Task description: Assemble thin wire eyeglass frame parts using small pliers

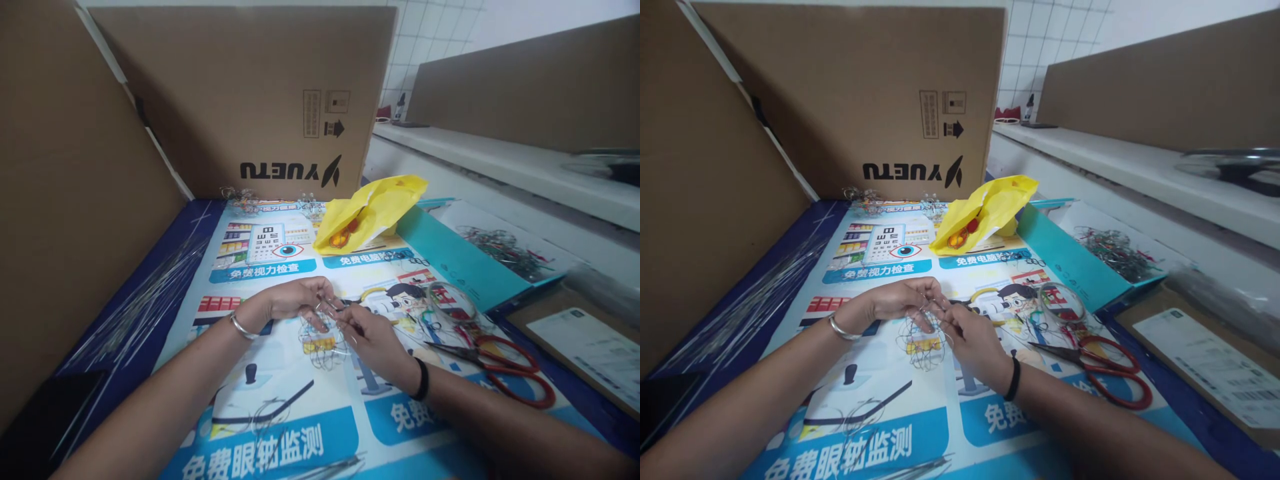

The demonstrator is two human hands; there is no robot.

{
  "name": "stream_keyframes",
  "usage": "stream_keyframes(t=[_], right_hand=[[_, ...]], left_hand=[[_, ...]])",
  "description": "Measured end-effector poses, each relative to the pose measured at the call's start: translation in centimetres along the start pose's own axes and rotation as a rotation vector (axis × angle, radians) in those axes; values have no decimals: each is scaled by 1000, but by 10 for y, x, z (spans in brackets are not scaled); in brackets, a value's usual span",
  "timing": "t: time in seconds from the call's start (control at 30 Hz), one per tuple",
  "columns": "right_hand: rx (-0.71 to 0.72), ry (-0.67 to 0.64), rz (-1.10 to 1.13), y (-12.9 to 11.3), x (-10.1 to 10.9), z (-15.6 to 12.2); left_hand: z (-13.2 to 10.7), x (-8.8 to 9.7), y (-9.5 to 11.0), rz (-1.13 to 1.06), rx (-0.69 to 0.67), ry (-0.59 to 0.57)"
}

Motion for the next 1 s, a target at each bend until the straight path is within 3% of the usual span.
stream_keyframes(t=[0.27,0.53,1.0], right_hand=[[-20,-5,-2,4,-1,-1],[-22,1,4,5,-1,-3],[-13,0,28,5,-1,-3]], left_hand=[[-5,-5,3,-165,-74,-120],[-3,-6,-1,-262,-112,-167],[-6,-2,-2,-225,-123,-114]])
Point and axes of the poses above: each hand's wrist, its own z-axis towards the middle knuckle, its own x-axis out of the back of the hand, y = z × x, the point moved 9 cm from there along z, towards the middle knuckle, and after that the axes turned 5 degrees about x, right-handed, at the moved point
